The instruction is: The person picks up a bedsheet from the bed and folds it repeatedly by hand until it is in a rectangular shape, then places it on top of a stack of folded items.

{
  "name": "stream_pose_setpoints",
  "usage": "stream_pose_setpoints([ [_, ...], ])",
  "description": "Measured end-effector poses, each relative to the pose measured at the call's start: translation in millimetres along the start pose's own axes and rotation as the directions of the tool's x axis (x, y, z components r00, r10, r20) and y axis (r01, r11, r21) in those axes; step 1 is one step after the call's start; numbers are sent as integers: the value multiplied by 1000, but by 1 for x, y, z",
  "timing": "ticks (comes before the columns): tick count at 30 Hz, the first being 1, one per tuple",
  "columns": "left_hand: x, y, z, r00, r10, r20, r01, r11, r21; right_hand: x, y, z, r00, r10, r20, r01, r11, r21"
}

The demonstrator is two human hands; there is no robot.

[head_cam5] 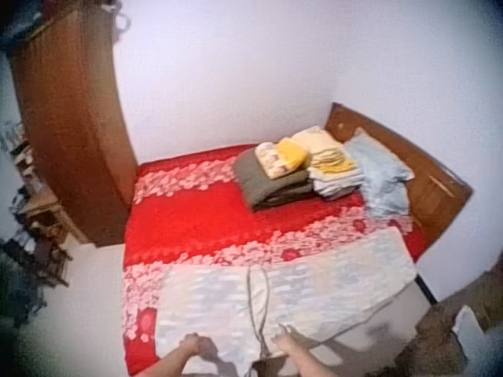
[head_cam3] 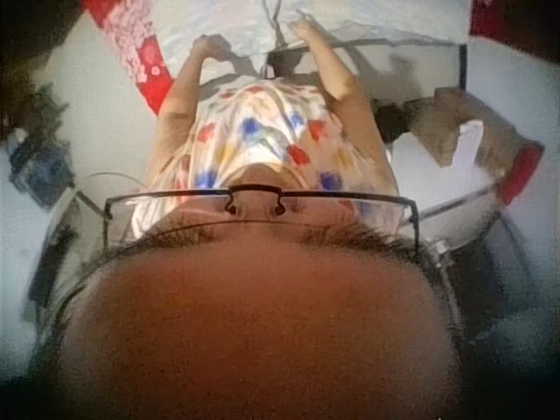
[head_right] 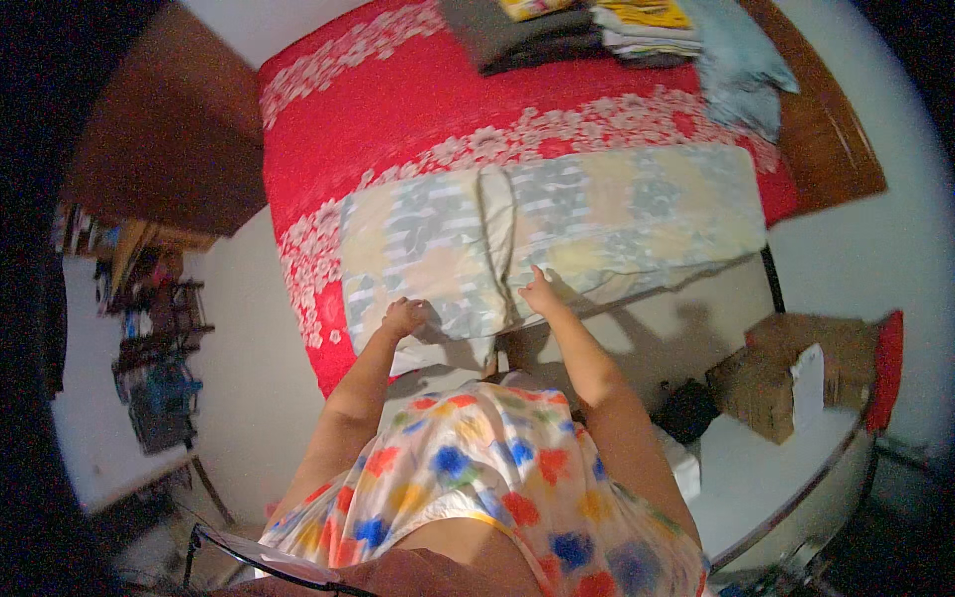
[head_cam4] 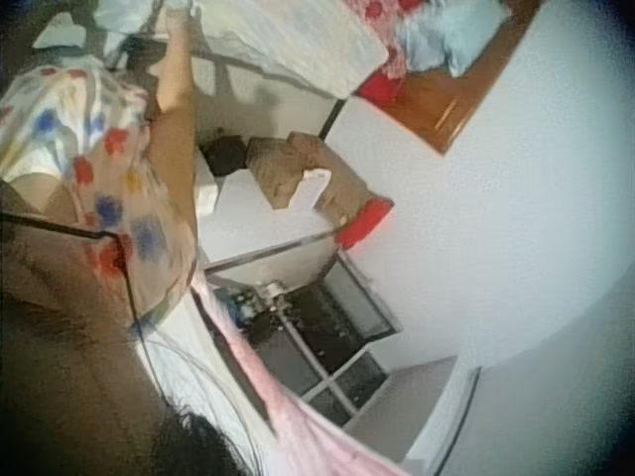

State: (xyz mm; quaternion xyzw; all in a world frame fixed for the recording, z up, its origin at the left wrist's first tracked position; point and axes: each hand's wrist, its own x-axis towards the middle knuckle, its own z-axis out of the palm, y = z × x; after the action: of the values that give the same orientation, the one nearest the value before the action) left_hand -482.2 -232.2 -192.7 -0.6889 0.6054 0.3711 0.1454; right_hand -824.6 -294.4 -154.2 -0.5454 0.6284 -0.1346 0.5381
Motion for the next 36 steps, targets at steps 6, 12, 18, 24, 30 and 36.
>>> stream_pose_setpoints([
  [6, 16, 126, -56, 902, 305, -304, -358, 924, -134, -44, 34, -84, 986, 67, -156, -9, 938, 346],
  [12, 32, 252, -81, 805, 476, -354, -522, 852, -44, -106, 100, -181, 935, 230, -270, -35, 817, 576],
  [18, 76, 343, -54, 760, 575, -304, -605, 796, -8, -144, 182, -244, 862, 394, -318, 61, 542, 838],
  [24, 86, 455, 4, 845, 490, -215, -519, 848, -106, -161, 281, -337, 823, 448, -350, 19, 594, 804],
  [30, 73, 532, 8, 881, 438, -180, -464, 874, -144, -137, 321, -442, 768, 490, -413, 36, 610, 792],
  [36, 117, 539, -3, 925, 311, -218, -337, 936, -97, -72, 296, -491, 763, 518, -386, -30, 625, 780],
])
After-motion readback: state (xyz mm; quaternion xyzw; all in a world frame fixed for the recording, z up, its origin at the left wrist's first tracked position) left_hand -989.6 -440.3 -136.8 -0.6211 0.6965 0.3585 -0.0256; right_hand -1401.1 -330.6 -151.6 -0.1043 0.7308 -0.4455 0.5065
